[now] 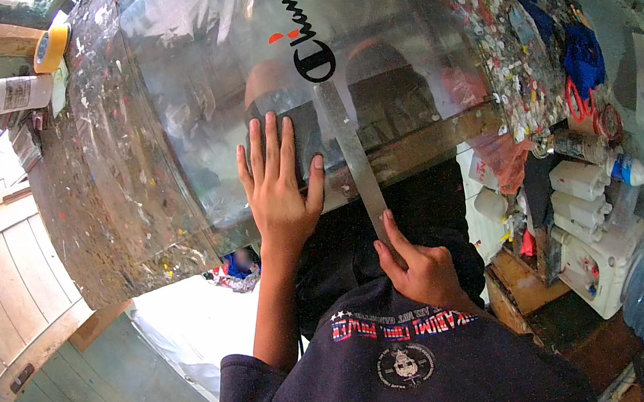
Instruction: The person prepares a transparent film stencil by placing it on a workstation, smoothing it by hand, and then using a ruler to measure and align it before taping it to a surface.
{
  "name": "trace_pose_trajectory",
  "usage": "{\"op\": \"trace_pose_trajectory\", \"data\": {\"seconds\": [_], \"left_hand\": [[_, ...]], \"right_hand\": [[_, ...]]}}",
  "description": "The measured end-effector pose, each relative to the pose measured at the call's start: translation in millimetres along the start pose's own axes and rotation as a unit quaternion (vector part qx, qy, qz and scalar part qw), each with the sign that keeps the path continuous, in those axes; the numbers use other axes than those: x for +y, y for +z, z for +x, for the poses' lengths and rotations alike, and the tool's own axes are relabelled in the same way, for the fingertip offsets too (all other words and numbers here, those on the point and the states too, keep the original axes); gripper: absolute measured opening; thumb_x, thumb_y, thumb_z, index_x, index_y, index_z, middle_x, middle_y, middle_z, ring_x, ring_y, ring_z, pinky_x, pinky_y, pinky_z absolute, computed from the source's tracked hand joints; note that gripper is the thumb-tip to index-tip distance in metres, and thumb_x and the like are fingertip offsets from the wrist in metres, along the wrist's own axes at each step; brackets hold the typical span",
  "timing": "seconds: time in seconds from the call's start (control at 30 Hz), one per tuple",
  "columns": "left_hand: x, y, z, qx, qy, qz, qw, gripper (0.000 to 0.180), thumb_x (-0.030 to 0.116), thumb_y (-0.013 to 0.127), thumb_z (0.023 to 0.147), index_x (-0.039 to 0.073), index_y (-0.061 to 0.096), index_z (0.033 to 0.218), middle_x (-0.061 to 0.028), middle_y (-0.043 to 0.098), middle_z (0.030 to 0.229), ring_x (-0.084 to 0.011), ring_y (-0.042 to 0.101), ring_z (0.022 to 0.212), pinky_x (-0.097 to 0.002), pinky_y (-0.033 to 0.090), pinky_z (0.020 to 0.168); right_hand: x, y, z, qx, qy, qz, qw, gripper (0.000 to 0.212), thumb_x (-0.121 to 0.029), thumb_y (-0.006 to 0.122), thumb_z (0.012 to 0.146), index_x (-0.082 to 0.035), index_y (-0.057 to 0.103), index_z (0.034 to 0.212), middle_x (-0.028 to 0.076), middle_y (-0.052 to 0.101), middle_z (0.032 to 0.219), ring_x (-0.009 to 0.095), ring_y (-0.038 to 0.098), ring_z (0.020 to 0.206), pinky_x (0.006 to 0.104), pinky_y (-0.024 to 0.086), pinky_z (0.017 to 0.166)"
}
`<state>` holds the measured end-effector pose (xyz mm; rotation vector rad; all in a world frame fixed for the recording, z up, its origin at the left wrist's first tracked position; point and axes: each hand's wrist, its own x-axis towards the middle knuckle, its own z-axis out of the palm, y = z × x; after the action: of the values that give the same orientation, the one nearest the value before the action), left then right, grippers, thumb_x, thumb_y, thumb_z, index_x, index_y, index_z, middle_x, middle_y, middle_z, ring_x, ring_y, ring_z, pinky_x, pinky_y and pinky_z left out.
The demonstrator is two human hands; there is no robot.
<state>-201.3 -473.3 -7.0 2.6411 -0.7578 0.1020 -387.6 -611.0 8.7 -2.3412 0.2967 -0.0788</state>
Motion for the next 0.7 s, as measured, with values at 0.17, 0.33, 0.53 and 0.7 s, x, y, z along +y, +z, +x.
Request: {"op": "trace_pose_trajectory", "data": {"seconds": [0.17,0.33,0.53,0.7], "left_hand": [[-0.2,0.7,-0.3,-0.002,0.0,0.0,1.0,0.06,0.03,0.06,0.094,0.002,0.049,0.145,-0.0171,0.041,0.156,-0.0344,0.029,0.15,-0.0521,0.015,0.122],[-0.5,1.7,-0.3,0.0,-0.002,-0.002,1.0,0.059,0.03,0.061,0.094,0.002,0.049,0.145,-0.0168,0.041,0.156,-0.0342,0.03,0.149,-0.0526,0.016,0.122],[-1.7,1.8,-0.9,0.001,-0.002,-0.002,1.0,0.06,0.032,0.06,0.094,0.003,0.049,0.145,-0.0163,0.041,0.156,-0.0337,0.029,0.15,-0.0527,0.015,0.122],[-1.4,2.2,-1.3,0.001,-0.002,-0.002,1.0,0.06,0.032,0.06,0.094,0.003,0.049,0.145,-0.0159,0.041,0.157,-0.0336,0.029,0.15,-0.0525,0.015,0.122]], "right_hand": [[-1.5,-1.2,1.2,-0.01,0.012,-0.012,1.0,0.057,-0.025,0.072,0.091,-0.004,0.055,0.141,0.013,0.059,0.051,0.026,0.062,0.042,0.0398,0.049,0.044],[-1.8,-1.9,3.2,-0.017,0.026,-0.011,0.999,0.055,-0.026,0.072,0.091,-0.006,0.057,0.14,0.013,0.059,0.051,0.027,0.062,0.042,0.0406,0.049,0.044],[-1.6,-0.7,3.1,-0.021,0.029,-0.024,0.999,0.054,-0.027,0.072,0.091,-0.008,0.058,0.14,0.013,0.058,0.05,0.028,0.062,0.042,0.0413,0.05,0.044],[-0.2,0.5,2.4,-0.026,0.034,-0.022,0.999,0.055,-0.028,0.072,0.091,-0.008,0.057,0.14,0.014,0.058,0.051,0.029,0.062,0.043,0.0416,0.05,0.045]]}}
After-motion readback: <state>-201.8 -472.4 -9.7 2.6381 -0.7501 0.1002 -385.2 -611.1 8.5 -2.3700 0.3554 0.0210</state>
